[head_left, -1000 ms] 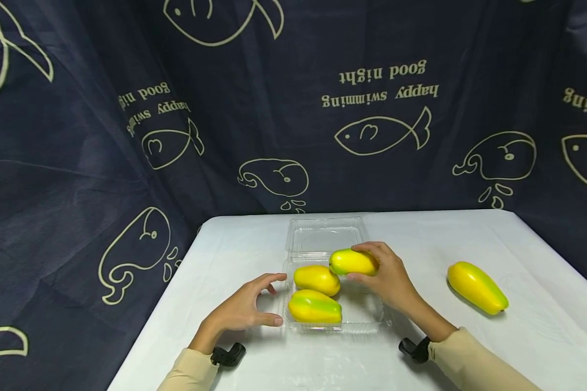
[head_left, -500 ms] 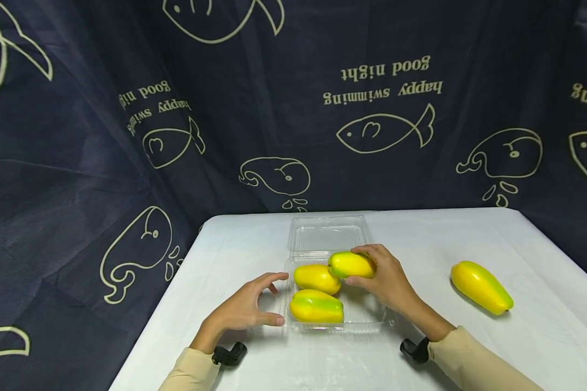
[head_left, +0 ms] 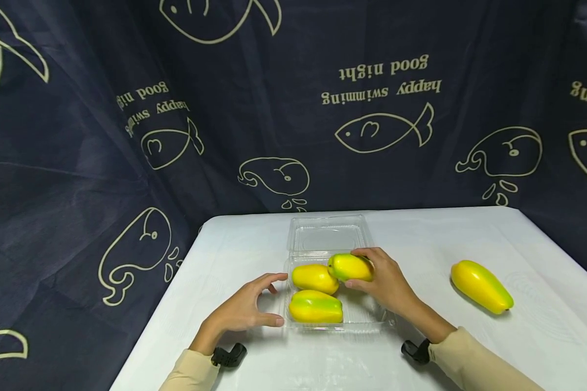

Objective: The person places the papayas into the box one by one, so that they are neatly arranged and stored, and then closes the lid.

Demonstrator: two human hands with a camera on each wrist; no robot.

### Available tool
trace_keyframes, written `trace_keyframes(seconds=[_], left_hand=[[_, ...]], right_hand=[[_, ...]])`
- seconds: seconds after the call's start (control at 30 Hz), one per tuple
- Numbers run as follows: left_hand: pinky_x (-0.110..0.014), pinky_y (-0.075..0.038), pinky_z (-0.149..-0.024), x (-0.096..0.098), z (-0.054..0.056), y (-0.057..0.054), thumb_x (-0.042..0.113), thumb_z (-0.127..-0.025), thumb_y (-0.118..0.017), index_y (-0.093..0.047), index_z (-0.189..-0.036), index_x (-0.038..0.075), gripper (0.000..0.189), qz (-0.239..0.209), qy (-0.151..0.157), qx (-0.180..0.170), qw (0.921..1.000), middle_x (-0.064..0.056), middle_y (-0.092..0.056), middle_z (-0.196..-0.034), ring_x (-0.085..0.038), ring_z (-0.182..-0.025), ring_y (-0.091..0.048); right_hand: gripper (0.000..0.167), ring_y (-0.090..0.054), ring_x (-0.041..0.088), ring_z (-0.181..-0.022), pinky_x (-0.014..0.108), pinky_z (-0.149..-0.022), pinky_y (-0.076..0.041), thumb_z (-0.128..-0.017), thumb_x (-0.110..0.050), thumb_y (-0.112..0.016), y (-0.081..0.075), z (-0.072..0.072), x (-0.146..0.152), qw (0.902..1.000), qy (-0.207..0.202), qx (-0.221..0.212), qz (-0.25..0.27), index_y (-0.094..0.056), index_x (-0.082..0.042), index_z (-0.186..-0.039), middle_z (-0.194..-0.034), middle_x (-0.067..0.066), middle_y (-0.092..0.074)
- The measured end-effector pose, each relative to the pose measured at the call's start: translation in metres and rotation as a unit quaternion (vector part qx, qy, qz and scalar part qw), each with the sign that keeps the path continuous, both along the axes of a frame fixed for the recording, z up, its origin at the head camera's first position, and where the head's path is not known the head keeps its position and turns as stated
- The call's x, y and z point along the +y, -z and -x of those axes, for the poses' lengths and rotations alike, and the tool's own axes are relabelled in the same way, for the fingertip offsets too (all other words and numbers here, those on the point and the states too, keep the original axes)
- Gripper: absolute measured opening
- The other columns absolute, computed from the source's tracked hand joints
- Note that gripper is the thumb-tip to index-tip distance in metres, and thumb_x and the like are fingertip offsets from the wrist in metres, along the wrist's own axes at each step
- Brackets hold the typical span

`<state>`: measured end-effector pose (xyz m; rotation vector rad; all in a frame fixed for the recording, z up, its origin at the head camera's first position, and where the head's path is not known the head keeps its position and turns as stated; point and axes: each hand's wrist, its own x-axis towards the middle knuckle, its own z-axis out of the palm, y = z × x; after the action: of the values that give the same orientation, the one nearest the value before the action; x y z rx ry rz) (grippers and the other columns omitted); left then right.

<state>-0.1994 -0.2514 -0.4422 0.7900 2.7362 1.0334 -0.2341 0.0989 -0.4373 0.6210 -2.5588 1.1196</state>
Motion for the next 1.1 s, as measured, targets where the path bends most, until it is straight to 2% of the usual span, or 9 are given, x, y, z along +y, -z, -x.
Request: trace_keyframes(seconds=[0.2,0.6,0.9,1.1], left_hand=[[-0.050,-0.044,-0.105,0.0005,-0.0003,-0.0011,0.045,-0.075,-0.087,-0.041,-0.152,0.029,0.091,0.001,-0.001,0.003,1.0000,0.008,-0.050,-0.149,-0.014,-0.120,-0.057],[-0.051,-0.044,-0.104,0.0005,-0.0004,-0.0019,0.046,-0.074,-0.087,-0.041,-0.152,0.030,0.091,0.002,-0.002,0.011,0.9999,0.009,-0.051,-0.148,-0.014,-0.118,-0.057],[-0.052,-0.044,-0.104,0.0003,-0.0002,0.0009,0.047,-0.075,-0.086,-0.040,-0.152,0.031,0.091,0.002,-0.001,0.008,1.0000,0.008,-0.050,-0.149,-0.014,-0.120,-0.057],[-0.052,-0.044,-0.104,0.0002,-0.0004,0.0015,0.050,-0.075,-0.085,-0.040,-0.152,0.031,0.092,0.005,-0.002,0.009,0.9999,0.010,-0.051,-0.148,-0.014,-0.120,-0.057]], right_hand=[[0.070,-0.056,0.038,-0.127,0.056,-0.103,-0.047,-0.073,-0.029,-0.091,0.0019,-0.0021,0.0019,0.9999,0.004,-0.002,-0.015,-0.059,-0.010,-0.132,-0.134,0.015,-0.059],[0.070,-0.059,0.037,-0.124,0.054,-0.102,-0.049,-0.071,-0.028,-0.092,0.0062,-0.0016,0.0023,0.9993,0.010,0.016,-0.031,-0.060,-0.008,-0.130,-0.130,0.014,-0.061],[0.073,-0.059,0.036,-0.123,0.054,-0.102,-0.048,-0.069,-0.029,-0.093,0.0067,-0.0027,0.0031,0.9992,0.005,0.032,-0.022,-0.061,-0.007,-0.131,-0.130,0.014,-0.062],[0.079,-0.056,0.036,-0.127,0.055,-0.103,-0.047,-0.070,-0.034,-0.092,0.0034,-0.0036,0.0055,0.9996,0.008,0.017,-0.021,-0.057,-0.012,-0.137,-0.135,0.012,-0.058]])
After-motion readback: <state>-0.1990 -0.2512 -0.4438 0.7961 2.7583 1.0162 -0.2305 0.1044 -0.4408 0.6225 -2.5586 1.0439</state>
